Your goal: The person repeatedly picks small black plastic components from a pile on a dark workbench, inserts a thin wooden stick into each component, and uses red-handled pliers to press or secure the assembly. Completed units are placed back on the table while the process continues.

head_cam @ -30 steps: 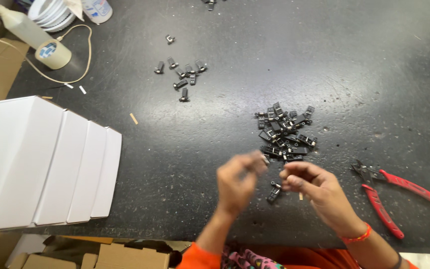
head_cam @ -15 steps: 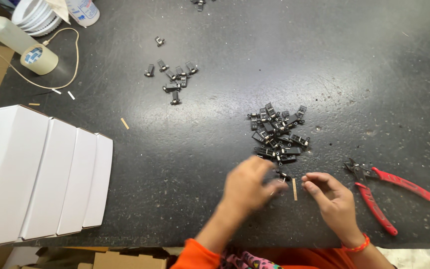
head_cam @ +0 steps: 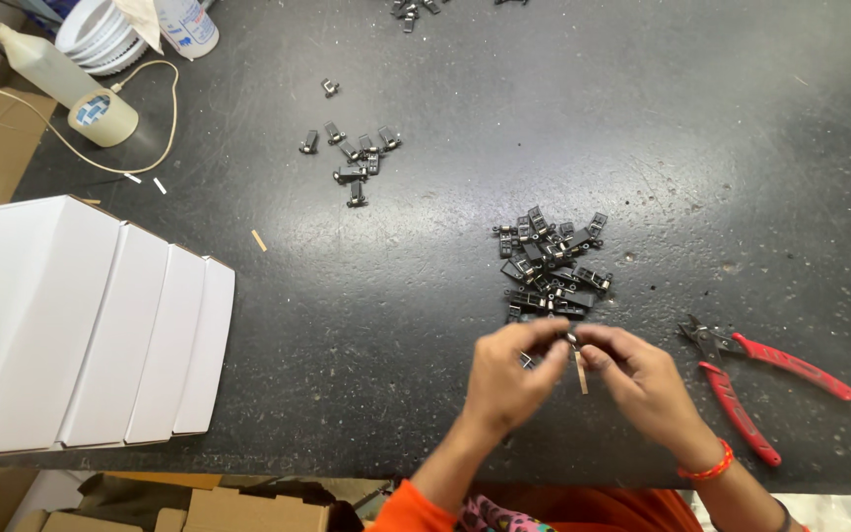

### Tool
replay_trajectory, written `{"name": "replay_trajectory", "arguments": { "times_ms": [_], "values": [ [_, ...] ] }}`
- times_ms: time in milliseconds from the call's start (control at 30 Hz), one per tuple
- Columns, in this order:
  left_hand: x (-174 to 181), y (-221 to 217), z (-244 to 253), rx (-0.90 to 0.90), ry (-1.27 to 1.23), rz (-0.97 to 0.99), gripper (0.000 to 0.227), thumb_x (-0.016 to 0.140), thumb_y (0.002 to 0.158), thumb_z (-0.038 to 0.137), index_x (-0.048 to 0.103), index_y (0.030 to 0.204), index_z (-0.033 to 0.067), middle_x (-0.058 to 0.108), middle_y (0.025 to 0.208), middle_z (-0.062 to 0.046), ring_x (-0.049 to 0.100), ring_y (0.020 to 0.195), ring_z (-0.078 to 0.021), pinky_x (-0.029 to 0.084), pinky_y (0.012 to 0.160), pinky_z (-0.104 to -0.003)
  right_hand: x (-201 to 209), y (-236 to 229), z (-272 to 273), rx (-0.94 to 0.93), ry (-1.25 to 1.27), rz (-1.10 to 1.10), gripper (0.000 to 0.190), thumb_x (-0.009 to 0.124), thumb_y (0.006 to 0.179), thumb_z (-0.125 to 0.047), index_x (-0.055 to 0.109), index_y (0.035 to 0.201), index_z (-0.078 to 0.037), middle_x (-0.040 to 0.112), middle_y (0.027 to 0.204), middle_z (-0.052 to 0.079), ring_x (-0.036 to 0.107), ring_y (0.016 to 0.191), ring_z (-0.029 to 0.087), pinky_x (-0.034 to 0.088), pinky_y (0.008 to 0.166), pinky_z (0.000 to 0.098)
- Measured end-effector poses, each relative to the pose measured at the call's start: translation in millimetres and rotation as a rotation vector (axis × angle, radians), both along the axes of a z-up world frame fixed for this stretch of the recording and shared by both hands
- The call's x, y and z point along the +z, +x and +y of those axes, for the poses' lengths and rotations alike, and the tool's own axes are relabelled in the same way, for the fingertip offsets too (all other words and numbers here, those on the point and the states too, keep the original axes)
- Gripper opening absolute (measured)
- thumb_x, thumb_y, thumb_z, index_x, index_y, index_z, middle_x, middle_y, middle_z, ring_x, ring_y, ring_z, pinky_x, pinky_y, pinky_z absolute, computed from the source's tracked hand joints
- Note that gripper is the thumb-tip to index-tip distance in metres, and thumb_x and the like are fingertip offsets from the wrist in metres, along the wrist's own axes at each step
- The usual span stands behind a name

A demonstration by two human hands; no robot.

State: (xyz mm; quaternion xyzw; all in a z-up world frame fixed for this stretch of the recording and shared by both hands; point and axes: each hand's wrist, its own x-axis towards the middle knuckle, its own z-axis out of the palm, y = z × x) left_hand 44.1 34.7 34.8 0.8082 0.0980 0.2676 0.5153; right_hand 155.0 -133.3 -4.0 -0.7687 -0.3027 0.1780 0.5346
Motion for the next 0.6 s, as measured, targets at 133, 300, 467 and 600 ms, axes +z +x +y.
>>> {"name": "replay_trajectory", "arguments": {
  "times_ms": [133,300,467,600],
  "values": [
    [11,-14,-14,0.015,-0.365,0.088,0.022,0.070,0.095,0.012,0.076,0.113,0.0027,0.079,0.087,-0.010,0.074,0.076,-0.0136,0.058,0.068,-0.027,25,-12,1,0.073,-0.099,-0.098,0.015,0.064,0.093,-0.016,0.071,0.097,-0.003,0.072,0.078,0.008,0.067,0.074,0.019,0.055,0.066,0.0311],
    [3,-23,-34,-0.011,-0.294,0.171,0.018,0.062,0.104,0.017,0.073,0.109,0.0029,0.074,0.079,-0.009,0.070,0.069,-0.0116,0.055,0.061,-0.028,23,-41,-4,0.151,0.060,-0.267,0.012,0.063,0.090,-0.012,0.066,0.094,-0.002,0.064,0.078,0.013,0.067,0.068,0.028,0.052,0.061,0.0350],
    [15,-26,-28,0.088,-0.079,0.064,0.021,0.062,0.103,0.022,0.073,0.103,0.0040,0.073,0.074,-0.007,0.067,0.059,-0.0121,0.054,0.052,-0.031,-4,-45,-21,0.164,0.204,-0.156,0.026,0.054,0.101,-0.017,0.055,0.081,-0.001,0.051,0.073,0.008,0.050,0.063,0.023,0.041,0.057,0.0351],
    [31,-28,15,0.327,-0.405,0.091,0.028,0.049,0.103,0.027,0.072,0.101,0.0094,0.065,0.060,-0.002,0.062,0.046,-0.0092,0.053,0.039,-0.027,-13,-36,-42,0.097,0.545,0.667,0.037,0.045,0.110,-0.023,0.054,0.081,-0.002,0.047,0.074,0.003,0.044,0.067,0.014,0.038,0.060,0.0307]
  ]
}}
